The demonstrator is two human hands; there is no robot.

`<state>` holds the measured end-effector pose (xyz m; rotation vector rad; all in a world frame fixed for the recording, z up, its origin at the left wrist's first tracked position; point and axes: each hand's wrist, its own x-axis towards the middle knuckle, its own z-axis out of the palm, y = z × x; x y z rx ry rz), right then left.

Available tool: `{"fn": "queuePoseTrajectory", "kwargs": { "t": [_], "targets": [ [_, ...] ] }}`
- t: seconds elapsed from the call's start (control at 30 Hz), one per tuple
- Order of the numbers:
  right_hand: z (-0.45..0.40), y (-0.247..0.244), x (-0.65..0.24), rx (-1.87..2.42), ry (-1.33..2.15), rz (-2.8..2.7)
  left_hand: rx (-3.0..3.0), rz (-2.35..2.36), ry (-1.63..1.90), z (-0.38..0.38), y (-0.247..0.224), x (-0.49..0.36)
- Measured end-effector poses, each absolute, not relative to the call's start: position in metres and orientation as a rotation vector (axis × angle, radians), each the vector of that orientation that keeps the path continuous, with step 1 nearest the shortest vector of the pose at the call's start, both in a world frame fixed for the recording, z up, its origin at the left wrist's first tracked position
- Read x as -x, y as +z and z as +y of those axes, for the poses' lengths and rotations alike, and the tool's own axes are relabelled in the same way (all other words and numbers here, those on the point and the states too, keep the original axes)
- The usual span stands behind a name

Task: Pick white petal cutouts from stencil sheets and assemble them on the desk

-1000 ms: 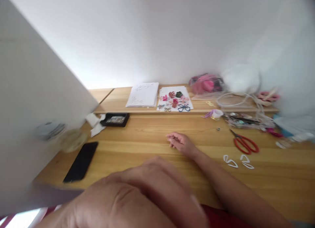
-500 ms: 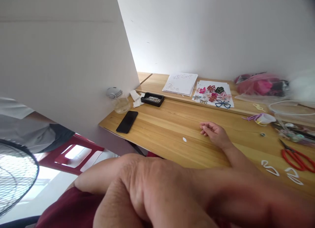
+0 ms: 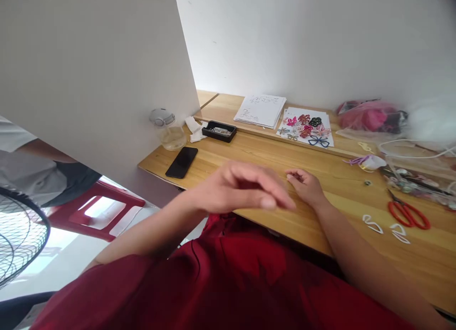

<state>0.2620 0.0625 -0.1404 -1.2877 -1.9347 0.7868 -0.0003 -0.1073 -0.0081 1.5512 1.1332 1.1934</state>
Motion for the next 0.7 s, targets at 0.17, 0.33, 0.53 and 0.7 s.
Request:
{"fn": "queuePoseTrajectory", "kwargs": {
  "t": [0.17, 0.33, 0.53, 0.7],
  "targets": [
    [0.063, -0.147, -0.264, 1.306, 0.703, -1.92, -2.43, 1.265, 0.744, -0.053, -0.085, -0.026],
    [0.065, -0.15, -0.265, 1.281, 0.7, -1.927, -2.574, 1.455, 0.406, -0.054, -0.133, -0.034],
    [0.067, -0.148, -0.266, 1.238, 0.751, -1.926, -2.65, 1.398, 0.371, -0.064, -0.131, -0.031],
    [0.067, -0.15, -0.27, 1.208, 0.816, -1.913, -2.759, 1.113, 0.523, -0.091, -0.142, -0.007]
  ]
}}
